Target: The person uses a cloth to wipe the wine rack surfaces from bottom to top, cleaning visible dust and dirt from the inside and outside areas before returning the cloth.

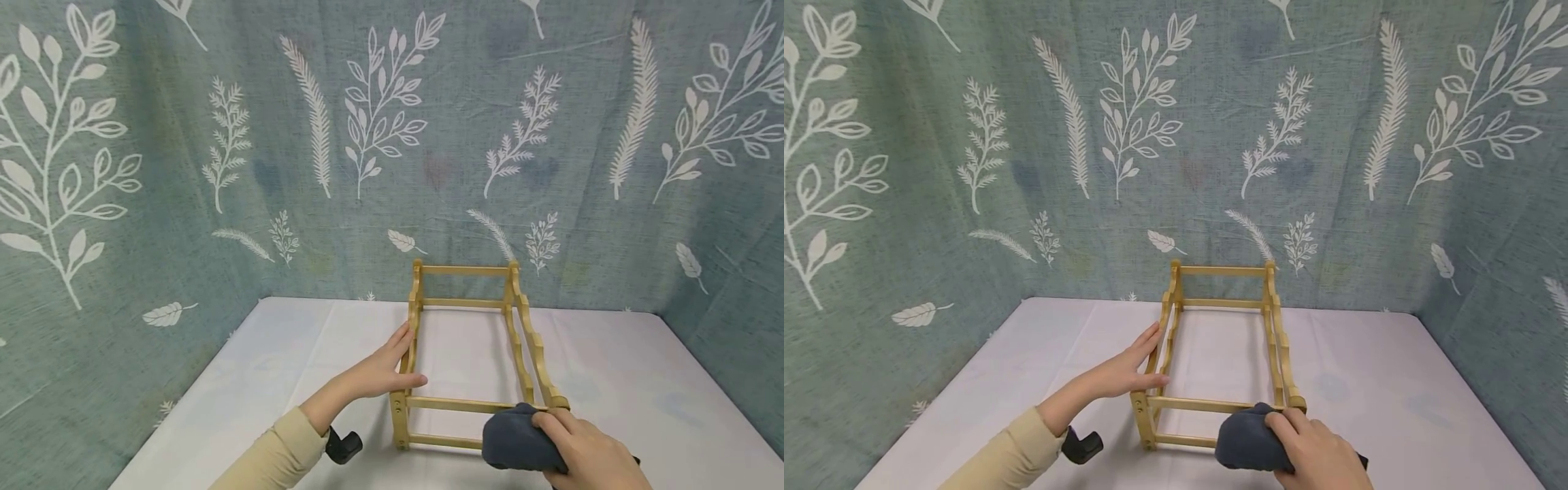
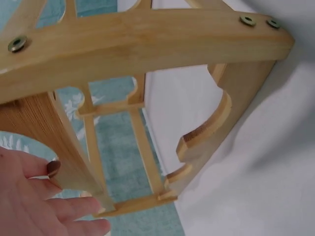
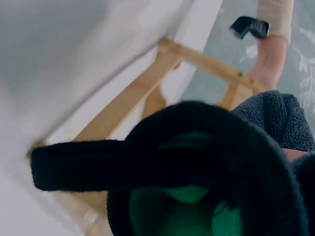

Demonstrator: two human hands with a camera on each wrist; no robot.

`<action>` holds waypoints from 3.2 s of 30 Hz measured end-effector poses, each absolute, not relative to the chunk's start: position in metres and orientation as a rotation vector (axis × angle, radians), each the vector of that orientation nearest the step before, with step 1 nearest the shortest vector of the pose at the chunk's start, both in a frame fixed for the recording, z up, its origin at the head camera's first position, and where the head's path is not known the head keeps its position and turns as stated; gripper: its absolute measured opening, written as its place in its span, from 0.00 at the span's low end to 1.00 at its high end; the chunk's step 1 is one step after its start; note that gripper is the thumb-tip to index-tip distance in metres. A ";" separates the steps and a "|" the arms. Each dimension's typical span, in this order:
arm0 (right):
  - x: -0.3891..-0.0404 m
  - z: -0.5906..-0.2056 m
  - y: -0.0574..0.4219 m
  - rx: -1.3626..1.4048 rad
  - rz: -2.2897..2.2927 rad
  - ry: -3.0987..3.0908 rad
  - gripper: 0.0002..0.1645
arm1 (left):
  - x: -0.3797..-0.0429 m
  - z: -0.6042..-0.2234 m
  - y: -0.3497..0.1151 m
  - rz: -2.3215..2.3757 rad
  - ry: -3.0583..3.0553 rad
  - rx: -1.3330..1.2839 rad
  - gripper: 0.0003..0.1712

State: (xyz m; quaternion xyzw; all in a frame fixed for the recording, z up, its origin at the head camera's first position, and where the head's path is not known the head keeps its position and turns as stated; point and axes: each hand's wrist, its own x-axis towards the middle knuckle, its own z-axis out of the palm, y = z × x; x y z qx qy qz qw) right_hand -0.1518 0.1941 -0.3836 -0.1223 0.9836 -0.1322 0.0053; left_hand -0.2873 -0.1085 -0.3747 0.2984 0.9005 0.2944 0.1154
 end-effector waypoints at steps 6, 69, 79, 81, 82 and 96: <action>-0.151 -0.384 0.215 -0.251 -0.413 3.009 0.35 | -0.288 -0.372 -0.113 0.843 2.630 0.908 0.56; -0.148 -0.336 0.194 -0.486 -0.703 3.681 0.35 | -0.291 -0.377 -0.120 0.936 2.566 0.905 0.51; -0.173 -0.361 0.262 -0.326 -0.834 3.368 0.31 | -0.281 -0.385 -0.124 1.087 2.532 0.895 0.50; -0.175 -0.368 0.263 -0.382 -0.847 3.333 0.32 | -0.278 -0.387 -0.125 1.102 2.529 0.888 0.52; -0.176 -0.371 0.262 -0.404 -0.839 3.328 0.32 | -0.276 -0.388 -0.126 1.108 2.531 0.889 0.52; -0.183 -0.378 0.265 -0.614 -0.777 3.359 0.30 | -0.272 -0.393 -0.126 1.074 2.539 0.926 0.49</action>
